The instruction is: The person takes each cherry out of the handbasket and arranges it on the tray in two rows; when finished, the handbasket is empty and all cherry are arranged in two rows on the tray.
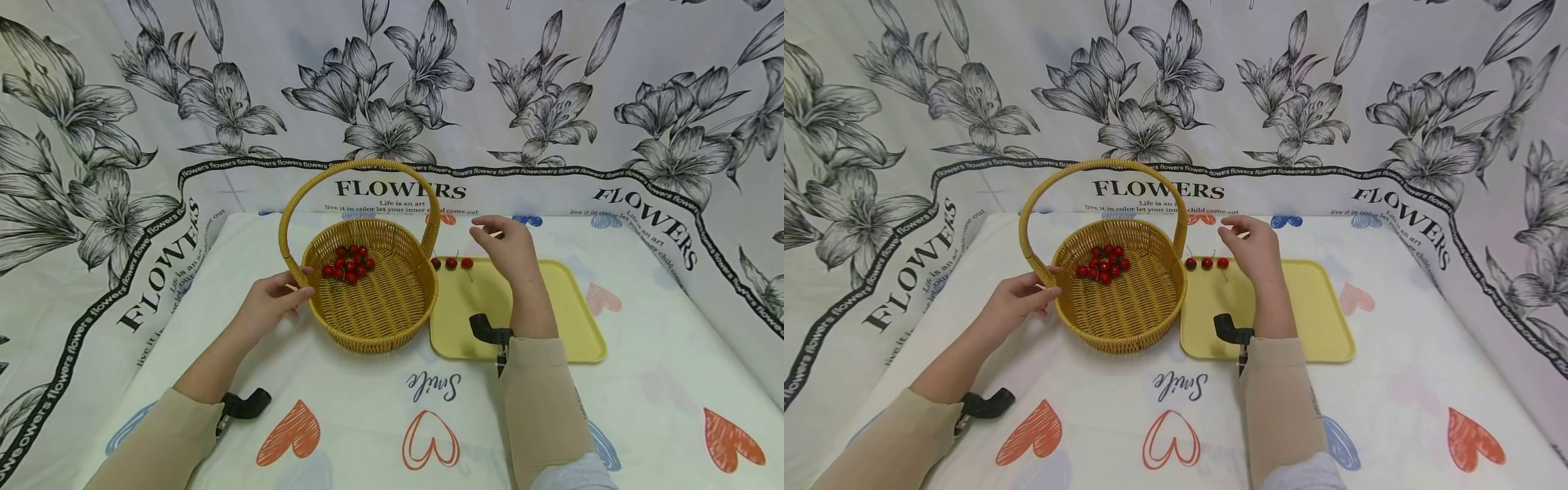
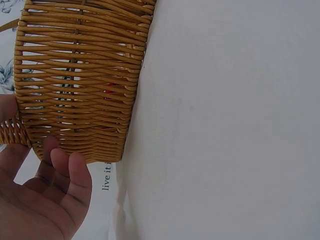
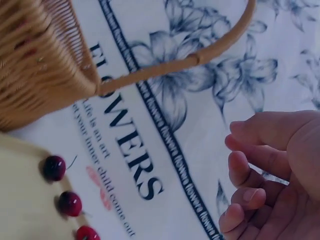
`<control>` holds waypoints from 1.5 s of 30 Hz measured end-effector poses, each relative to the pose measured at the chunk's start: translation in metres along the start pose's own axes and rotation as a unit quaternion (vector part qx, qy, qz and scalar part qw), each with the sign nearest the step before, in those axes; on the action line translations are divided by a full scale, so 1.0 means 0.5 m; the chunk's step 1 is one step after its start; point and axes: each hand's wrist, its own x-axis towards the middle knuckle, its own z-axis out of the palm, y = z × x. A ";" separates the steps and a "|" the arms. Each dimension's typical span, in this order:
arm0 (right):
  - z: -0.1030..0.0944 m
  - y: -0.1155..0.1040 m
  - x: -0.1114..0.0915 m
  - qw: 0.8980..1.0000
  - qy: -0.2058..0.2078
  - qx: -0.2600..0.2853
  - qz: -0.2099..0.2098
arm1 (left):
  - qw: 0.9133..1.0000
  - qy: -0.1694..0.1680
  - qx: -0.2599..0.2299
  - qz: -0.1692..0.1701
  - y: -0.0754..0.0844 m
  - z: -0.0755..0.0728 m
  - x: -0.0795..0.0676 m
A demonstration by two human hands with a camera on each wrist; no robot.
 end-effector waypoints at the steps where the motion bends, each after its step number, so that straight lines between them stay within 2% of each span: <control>1: -0.002 -0.007 -0.003 1.000 0.004 0.010 -0.003 | 1.000 0.000 0.000 0.000 0.000 0.000 0.000; 6: -0.008 -0.041 -0.019 0.998 0.023 0.064 -0.010 | 1.000 0.000 -0.003 0.002 -0.001 0.000 0.000; 10: -0.007 -0.069 -0.035 0.994 0.021 0.102 -0.026 | 1.000 -0.001 -0.005 0.000 -0.001 0.000 0.000; 18: 0.013 -0.118 -0.056 0.989 -0.012 0.133 -0.056 | 1.000 -0.003 -0.007 -0.002 0.000 -0.002 -0.001; 24: 0.044 -0.141 -0.065 0.985 -0.057 0.146 -0.074 | 1.000 -0.003 -0.008 -0.002 0.001 -0.003 -0.001; 29: 0.082 -0.153 -0.070 0.981 -0.084 0.150 -0.093 | 1.000 -0.006 -0.011 0.001 0.002 -0.002 0.000; 33: 0.129 -0.162 -0.073 0.979 -0.113 0.142 -0.098 | 1.000 -0.007 -0.014 0.002 0.001 -0.003 0.000; 40: 0.227 -0.174 -0.074 0.973 -0.184 0.107 -0.087 | 1.000 -0.004 -0.016 0.007 0.001 -0.003 -0.001; 45: 0.276 -0.185 -0.067 0.970 -0.214 0.075 -0.092 | 1.000 -0.002 -0.010 0.009 0.000 -0.001 -0.002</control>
